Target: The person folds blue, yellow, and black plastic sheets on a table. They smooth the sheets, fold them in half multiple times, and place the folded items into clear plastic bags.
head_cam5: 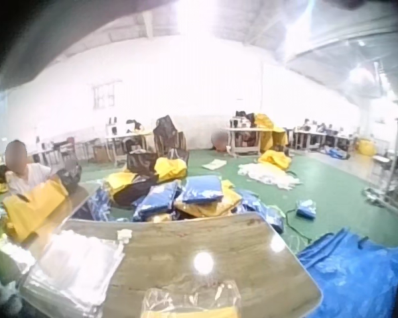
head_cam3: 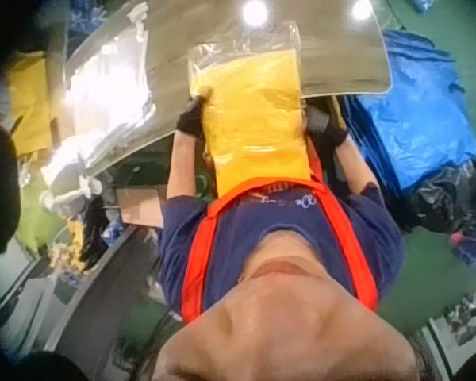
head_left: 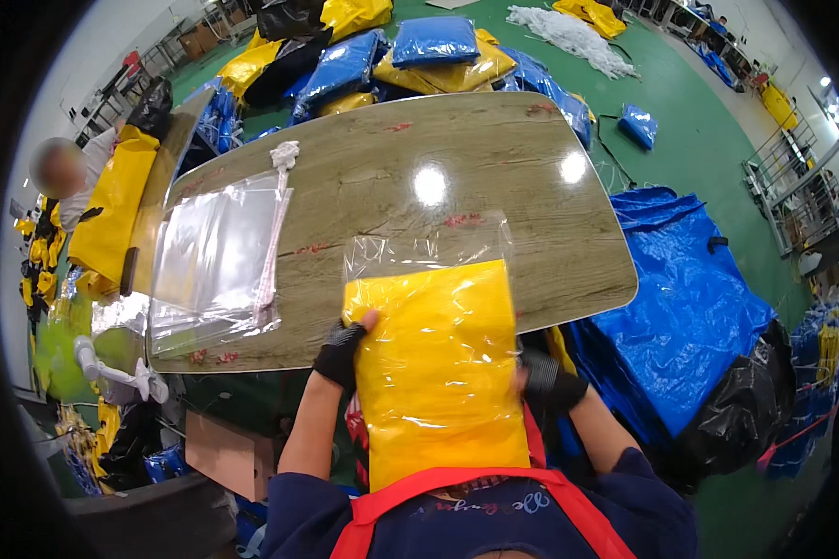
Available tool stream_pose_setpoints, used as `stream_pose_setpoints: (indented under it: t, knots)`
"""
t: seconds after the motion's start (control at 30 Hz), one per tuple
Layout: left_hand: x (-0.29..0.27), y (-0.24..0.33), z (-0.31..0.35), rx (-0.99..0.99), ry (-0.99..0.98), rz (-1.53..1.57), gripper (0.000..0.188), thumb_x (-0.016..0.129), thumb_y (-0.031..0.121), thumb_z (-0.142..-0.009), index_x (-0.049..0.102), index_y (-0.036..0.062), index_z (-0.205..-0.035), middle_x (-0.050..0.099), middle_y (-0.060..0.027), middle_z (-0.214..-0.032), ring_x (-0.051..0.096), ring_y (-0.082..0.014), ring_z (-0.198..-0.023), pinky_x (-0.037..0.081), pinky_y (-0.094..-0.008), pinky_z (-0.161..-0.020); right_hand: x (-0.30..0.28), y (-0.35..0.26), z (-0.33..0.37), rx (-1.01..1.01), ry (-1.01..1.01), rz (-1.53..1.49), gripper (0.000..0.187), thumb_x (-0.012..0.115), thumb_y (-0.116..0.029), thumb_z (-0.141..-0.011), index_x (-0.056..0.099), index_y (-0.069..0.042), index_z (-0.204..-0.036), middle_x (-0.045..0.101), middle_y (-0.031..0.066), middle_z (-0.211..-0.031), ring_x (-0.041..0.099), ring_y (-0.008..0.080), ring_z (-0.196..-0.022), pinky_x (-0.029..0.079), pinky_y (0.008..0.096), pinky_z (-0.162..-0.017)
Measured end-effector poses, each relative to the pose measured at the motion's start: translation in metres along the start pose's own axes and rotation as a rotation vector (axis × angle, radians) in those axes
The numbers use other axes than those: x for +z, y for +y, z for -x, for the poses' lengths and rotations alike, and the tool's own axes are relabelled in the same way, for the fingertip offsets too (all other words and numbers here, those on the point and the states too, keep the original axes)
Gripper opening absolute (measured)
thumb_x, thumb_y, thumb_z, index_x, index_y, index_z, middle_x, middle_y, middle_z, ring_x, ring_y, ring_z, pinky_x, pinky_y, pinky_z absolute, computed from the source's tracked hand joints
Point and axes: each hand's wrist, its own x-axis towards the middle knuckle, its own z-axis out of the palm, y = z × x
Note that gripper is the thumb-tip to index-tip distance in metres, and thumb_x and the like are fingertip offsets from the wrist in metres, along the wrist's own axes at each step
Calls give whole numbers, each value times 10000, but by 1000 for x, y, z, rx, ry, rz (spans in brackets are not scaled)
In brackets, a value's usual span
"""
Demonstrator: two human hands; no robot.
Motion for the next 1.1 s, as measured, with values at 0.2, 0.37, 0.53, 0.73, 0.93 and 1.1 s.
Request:
stream_pose_setpoints:
  t: [0.2, 0.37, 0.53, 0.73, 0.93, 1.1]
  knots:
    - [-13, -58, 36, -70, -15, -372, 524, 709, 277, -807, 528, 18, -1226, 618, -72, -1122, 592, -192, -1007, 471, -308, -875, 23, -41, 26, 222, 254, 29, 551, 623, -220, -869, 407, -34, -1341, 557, 98, -1212, 560, 191, -1035, 452, 330, -887]
    - [-21, -102, 122, -29, -120, 25, 722, 742, 309, -762, 400, 39, -1338, 521, -76, -1279, 501, -215, -1163, 410, -343, -975, 82, -98, 144, 317, -26, -129, 848, 691, -299, -804, 204, -51, -1454, 304, 102, -1460, 285, 214, -1339, 242, 352, -1090]
    - [-6, -92, 118, 32, -255, -219, 782, 766, 306, -738, 366, 46, -1357, 499, -81, -1300, 477, -229, -1197, 394, -367, -999, 64, -127, 117, 85, 0, -248, 930, 711, -331, -782, 147, -49, -1465, 255, 106, -1483, 246, 221, -1361, 215, 362, -1102]
    - [36, -127, 47, 370, 96, 95, 634, 719, 245, -812, 385, 47, -1314, 508, -96, -1267, 519, -227, -1106, 435, -353, -929, 52, -119, 57, -181, 465, -383, 681, 716, -214, -791, 381, -16, -1351, 496, 113, -1301, 473, 208, -1194, 376, 350, -1004]
    - [79, -11, 56, -96, -248, -852, 313, 651, 275, -869, 639, -8, -1003, 675, -75, -873, 623, -160, -802, 482, -290, -733, 3, -155, 19, -384, 615, -121, 384, 725, -110, -741, 583, -36, -1089, 610, 54, -1042, 594, 170, -950, 476, 307, -850]
    - [179, 103, 54, 1734, 39, -1794, 795, 694, 625, -641, 563, 90, -1213, 529, -198, -1233, 369, -412, -1270, 316, -514, -1035, -6, -141, 45, -538, 536, 336, 473, 775, -64, -654, 504, -70, -1042, 550, 67, -976, 548, 166, -952, 455, 328, -878]
